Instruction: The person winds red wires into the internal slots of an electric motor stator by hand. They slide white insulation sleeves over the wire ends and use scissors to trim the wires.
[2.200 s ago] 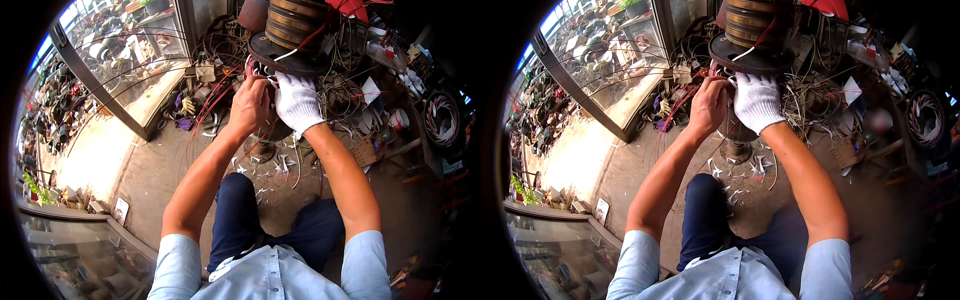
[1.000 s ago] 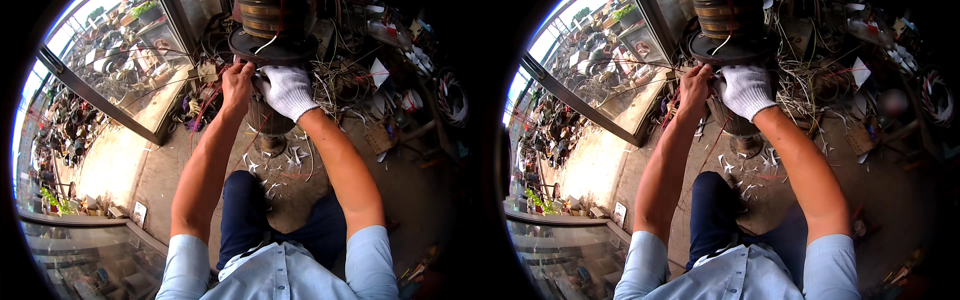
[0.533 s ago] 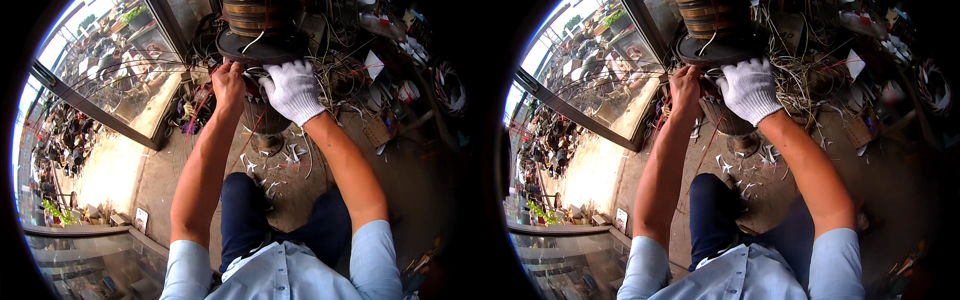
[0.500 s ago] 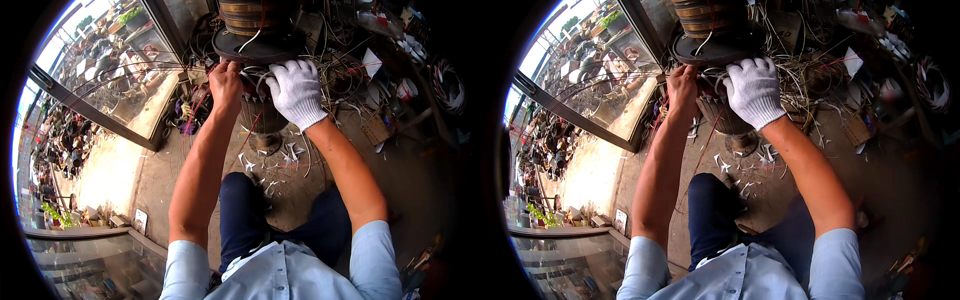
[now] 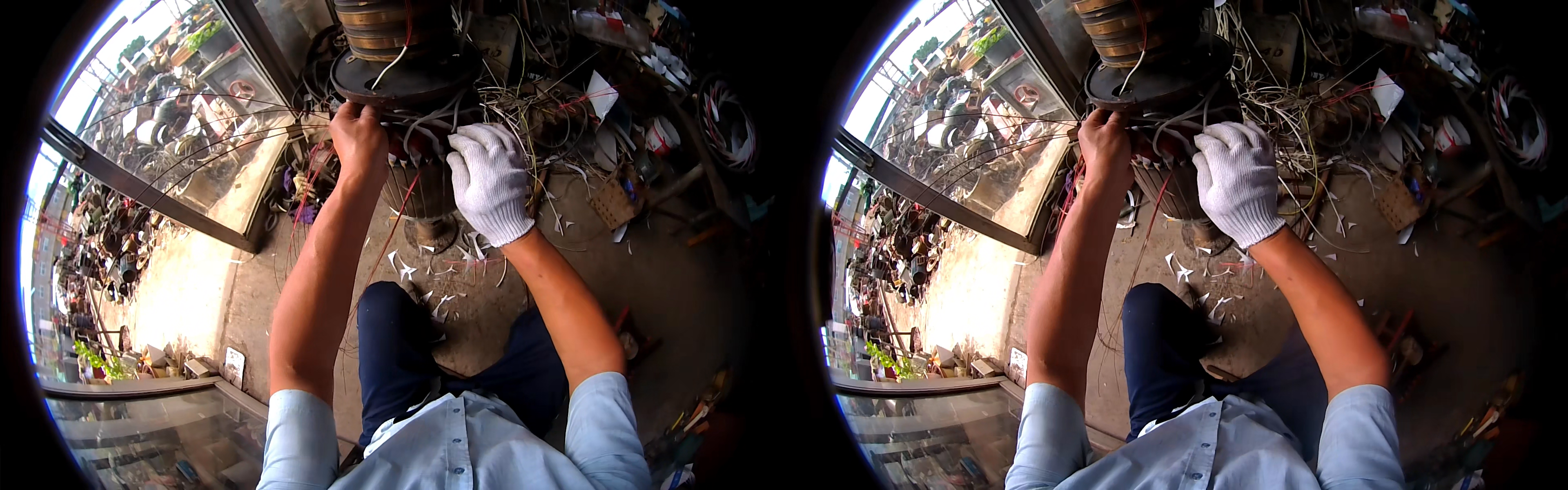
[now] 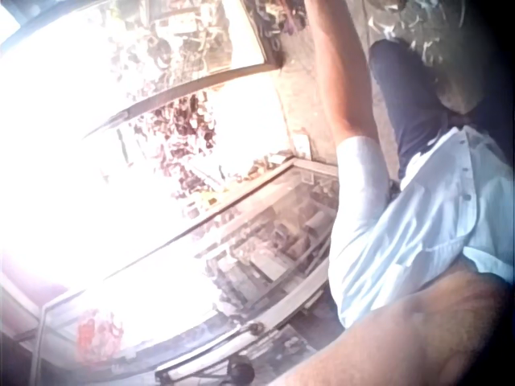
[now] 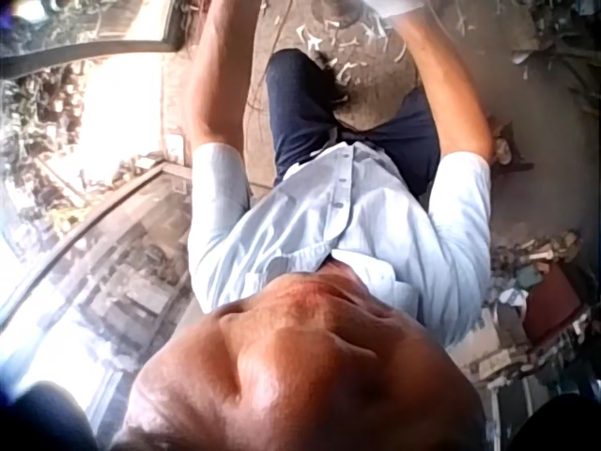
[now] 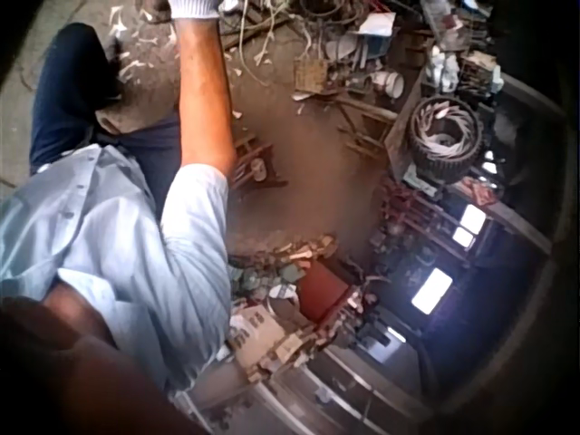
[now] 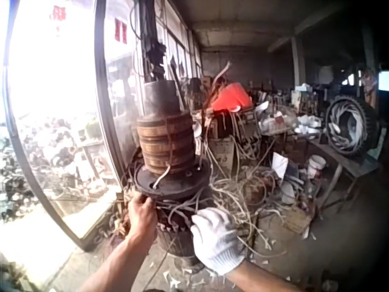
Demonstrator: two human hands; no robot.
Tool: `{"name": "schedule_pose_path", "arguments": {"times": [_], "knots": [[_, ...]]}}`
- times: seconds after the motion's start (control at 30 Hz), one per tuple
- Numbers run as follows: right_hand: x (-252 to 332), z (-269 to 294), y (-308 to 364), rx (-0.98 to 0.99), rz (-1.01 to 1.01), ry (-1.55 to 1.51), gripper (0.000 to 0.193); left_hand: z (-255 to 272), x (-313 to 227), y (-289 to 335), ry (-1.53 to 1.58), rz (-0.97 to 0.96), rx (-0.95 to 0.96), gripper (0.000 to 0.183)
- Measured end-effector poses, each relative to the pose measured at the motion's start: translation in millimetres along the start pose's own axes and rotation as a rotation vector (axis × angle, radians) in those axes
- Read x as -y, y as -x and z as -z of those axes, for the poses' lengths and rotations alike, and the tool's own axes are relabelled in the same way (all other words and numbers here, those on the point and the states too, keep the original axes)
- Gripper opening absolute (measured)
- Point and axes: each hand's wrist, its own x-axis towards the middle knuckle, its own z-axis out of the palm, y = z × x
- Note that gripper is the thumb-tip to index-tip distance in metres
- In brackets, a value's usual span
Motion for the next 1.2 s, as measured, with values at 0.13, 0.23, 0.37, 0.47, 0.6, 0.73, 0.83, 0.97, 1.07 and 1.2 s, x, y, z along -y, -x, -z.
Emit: {"name": "schedule_pose_path", "arguments": {"times": [0.13,0.23,0.37,0.47,0.6,0.73,0.83,0.97,1.07,1.2], "knots": [[7.3,-12.4,-29.1,0.029,0.094,0.003,0.026,8.3,15.2,9.8,-0.525,-0.348,-0.144,0.014],[14.5,-37.7,-43.2,0.204,0.090,0.061,0.033,11.0,16.9,14.2,-0.532,-0.392,-0.149,0.013],[18.8,-49.4,-49.9,0.244,0.057,0.007,0.030,16.0,15.7,19.7,-0.609,-0.391,-0.184,0.022],[13.4,-57.1,-47.4,0.189,0.073,-0.016,0.027,7.9,15.7,31.3,-0.856,-0.398,-0.181,0.025],[16.1,-57.6,-49.1,0.201,0.074,-0.036,0.027,0.5,15.1,26.8,-0.772,-0.417,-0.219,0.015],[16.5,-55.7,-50.7,0.192,0.108,-0.018,0.027,0.1,12.0,26.7,-0.813,-0.574,-0.177,0.017],[14.3,-55.1,-47.7,0.234,0.097,0.031,0.024,3.3,8.5,22.7,-0.876,-0.645,-0.042,0.028],[18.9,-54.2,-50.1,0.268,0.100,0.070,0.021,17.1,7.2,14.9,-0.889,-0.751,0.026,0.033],[26.3,-50.2,-51.9,0.290,0.070,0.045,0.018,25.8,4.3,26.6,-0.903,-0.664,-0.002,0.025],[23.0,-53.2,-51.9,0.253,0.078,0.056,0.016,11.9,-36.5,41.9,-0.936,-0.690,-0.096,0.017]]}}
